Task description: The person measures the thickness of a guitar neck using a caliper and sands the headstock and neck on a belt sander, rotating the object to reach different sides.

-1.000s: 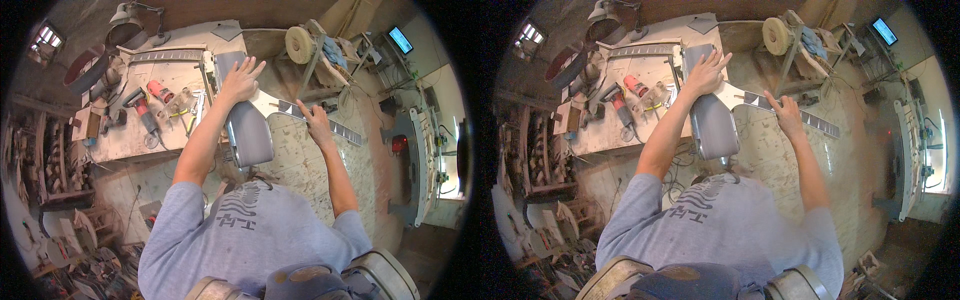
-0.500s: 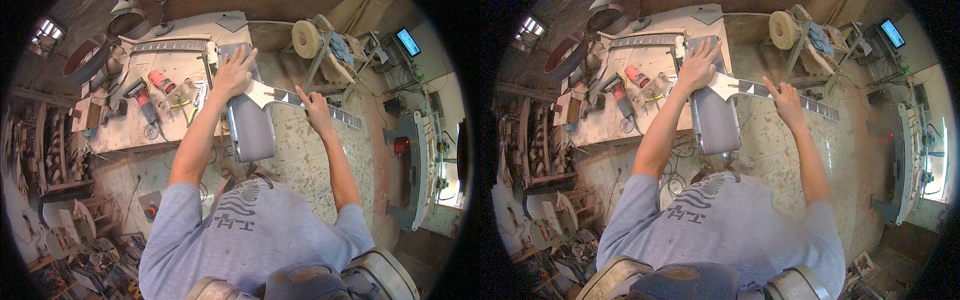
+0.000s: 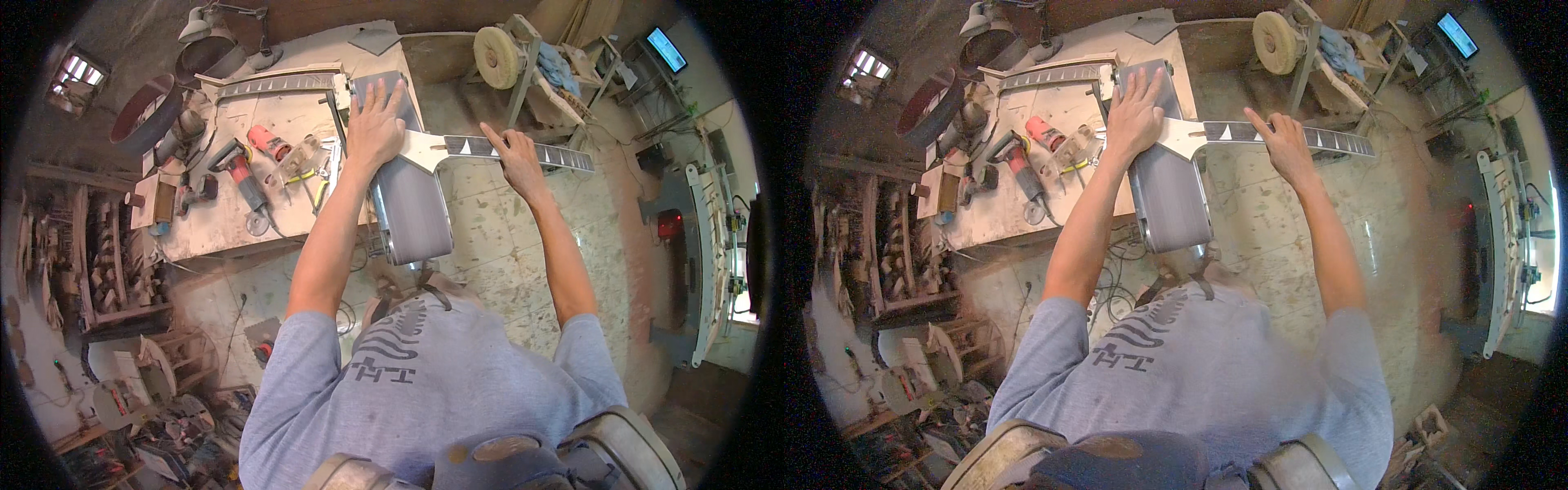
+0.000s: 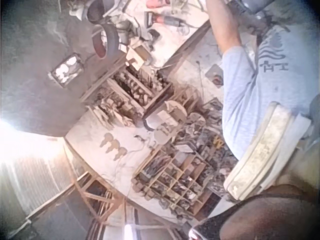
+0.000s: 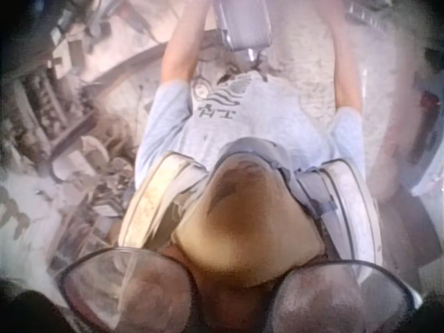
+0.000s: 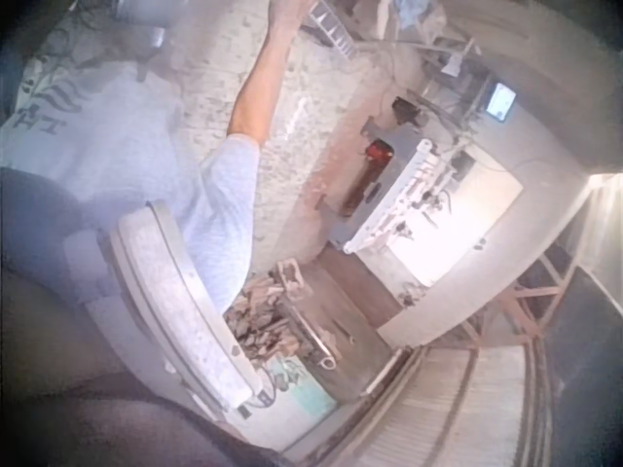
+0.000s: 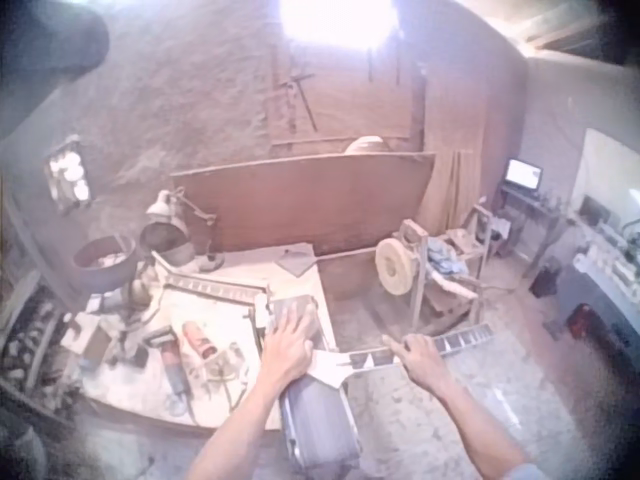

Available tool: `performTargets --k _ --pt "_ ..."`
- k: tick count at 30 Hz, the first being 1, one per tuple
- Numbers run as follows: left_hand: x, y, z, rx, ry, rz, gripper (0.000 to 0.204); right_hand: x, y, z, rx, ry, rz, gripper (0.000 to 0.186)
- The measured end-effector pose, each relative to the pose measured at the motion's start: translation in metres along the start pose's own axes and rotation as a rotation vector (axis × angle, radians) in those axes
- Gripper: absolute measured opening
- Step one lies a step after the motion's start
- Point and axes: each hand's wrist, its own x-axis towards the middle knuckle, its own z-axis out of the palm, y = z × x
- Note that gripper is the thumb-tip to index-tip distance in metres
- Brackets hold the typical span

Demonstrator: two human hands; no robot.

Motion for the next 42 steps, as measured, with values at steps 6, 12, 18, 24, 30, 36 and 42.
performTargets --k 6,12,18,24,30,36,42 --pt "0.0 0.003 0.001 0.01 0.002 -0.01 0.079 -0.002 0.005 0.002 -0.022 -0.009 0.004 0.079" --pt "0.003 0.01 0.004 0.002 0.001 0.003 0.079 -0.005 0.014 -0.002 -0.013 -0.014 0.019 0.077" --pt "0.006 0.005 0.009 -0.007 0.03 0.021 0.078 -0.006 0.011 -0.009 -0.016 -0.064 0.013 0.077" --pt "0.008 0.002 0.009 -0.012 0.048 0.033 0.078 -0.008 0.009 -0.013 -0.026 -0.033 -0.012 0.077" --pt "0.006 0.0 0.008 -0.011 0.069 0.017 0.078 -0.002 0.002 -0.016 -0.046 -0.039 -0.018 0.073" --pt "0.002 -0.001 0.005 0.017 0.067 -0.021 0.077 -0.001 0.002 -0.009 -0.064 -0.055 -0.007 0.072" --pt "-0.002 -0.01 0.006 0.072 0.064 -0.042 0.077 0.002 -0.009 -0.005 -0.064 -0.077 0.031 0.071"
